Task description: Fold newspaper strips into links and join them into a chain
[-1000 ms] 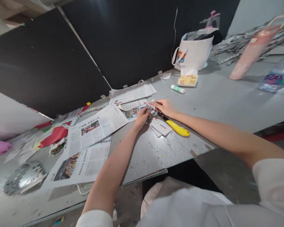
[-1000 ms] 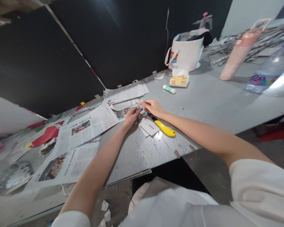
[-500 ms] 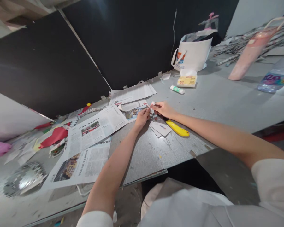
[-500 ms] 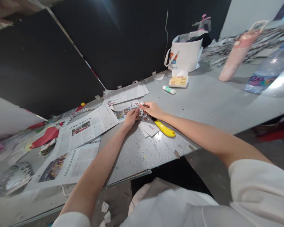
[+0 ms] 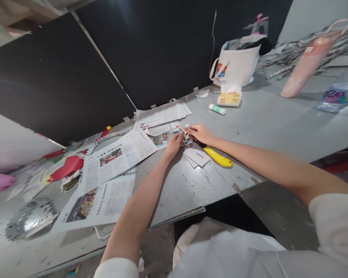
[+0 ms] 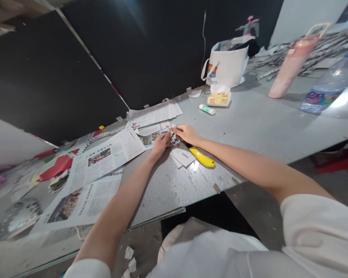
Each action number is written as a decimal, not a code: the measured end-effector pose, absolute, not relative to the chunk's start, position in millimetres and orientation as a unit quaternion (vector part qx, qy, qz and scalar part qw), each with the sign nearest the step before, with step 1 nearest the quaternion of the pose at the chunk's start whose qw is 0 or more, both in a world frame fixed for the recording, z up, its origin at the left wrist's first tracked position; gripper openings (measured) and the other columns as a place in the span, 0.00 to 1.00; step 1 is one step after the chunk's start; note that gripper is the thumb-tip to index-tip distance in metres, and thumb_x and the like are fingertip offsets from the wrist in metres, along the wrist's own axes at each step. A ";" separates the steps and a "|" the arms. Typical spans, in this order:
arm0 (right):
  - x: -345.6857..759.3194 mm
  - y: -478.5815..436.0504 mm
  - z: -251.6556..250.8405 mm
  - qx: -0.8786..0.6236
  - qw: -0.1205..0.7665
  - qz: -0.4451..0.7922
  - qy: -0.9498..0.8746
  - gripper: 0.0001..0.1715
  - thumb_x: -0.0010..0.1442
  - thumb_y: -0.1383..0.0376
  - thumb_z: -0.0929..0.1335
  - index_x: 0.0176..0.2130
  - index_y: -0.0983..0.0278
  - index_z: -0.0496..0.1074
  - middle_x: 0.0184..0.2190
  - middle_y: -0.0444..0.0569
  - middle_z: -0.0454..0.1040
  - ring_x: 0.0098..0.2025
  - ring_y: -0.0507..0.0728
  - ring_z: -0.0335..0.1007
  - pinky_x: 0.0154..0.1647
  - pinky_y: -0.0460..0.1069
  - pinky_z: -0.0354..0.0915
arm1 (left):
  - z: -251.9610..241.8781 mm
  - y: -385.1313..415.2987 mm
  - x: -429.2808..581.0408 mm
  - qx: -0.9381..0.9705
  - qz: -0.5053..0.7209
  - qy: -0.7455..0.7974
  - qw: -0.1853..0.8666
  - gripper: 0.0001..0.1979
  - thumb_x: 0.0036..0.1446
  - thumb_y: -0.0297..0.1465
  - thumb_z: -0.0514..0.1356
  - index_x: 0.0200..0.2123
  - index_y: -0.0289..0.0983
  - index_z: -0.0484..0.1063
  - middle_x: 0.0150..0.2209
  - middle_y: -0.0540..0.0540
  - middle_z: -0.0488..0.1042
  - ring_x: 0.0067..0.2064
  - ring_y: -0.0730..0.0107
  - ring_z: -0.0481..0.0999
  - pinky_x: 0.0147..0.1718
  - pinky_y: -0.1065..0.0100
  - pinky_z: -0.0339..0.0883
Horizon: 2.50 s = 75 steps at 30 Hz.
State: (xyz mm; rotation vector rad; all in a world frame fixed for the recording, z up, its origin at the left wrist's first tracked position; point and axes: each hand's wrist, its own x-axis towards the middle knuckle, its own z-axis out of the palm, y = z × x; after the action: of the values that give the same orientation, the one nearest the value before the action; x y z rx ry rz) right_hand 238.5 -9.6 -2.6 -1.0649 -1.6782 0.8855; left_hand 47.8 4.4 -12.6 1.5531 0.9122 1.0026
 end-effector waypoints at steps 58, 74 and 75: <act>252.8 16.7 -15.6 -0.474 0.566 0.379 -0.558 0.34 0.62 0.36 0.72 0.25 0.60 0.67 0.17 0.42 0.64 0.19 0.51 0.54 0.21 0.49 0.49 | -11.6 2.8 49.9 0.664 0.426 0.422 0.447 0.22 0.66 0.48 0.65 0.27 0.38 0.74 0.21 0.50 0.72 0.23 0.73 0.66 0.27 0.69 0.60; 248.9 11.4 -5.7 -0.386 0.592 0.457 -0.540 0.11 0.64 0.55 0.73 0.40 0.60 0.74 0.25 0.43 0.74 0.23 0.52 0.64 0.27 0.48 0.59 | -10.5 3.5 42.9 0.551 0.524 0.399 0.512 0.15 0.61 0.37 0.68 0.49 0.38 0.81 0.29 0.49 0.79 0.32 0.73 0.78 0.35 0.70 0.70; 248.9 12.0 -5.8 -0.379 0.595 0.466 -0.534 0.10 0.63 0.57 0.72 0.40 0.60 0.74 0.25 0.43 0.75 0.23 0.52 0.63 0.27 0.48 0.59 | -10.7 3.6 42.9 0.547 0.526 0.401 0.513 0.14 0.60 0.36 0.68 0.47 0.38 0.81 0.29 0.49 0.79 0.32 0.73 0.78 0.35 0.70 0.70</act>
State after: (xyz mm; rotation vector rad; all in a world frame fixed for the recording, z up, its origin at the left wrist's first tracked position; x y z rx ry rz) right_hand 248.9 12.0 -5.8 -0.8797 -1.2393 1.0826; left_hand 42.9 3.6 -10.7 1.3163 0.9648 1.2637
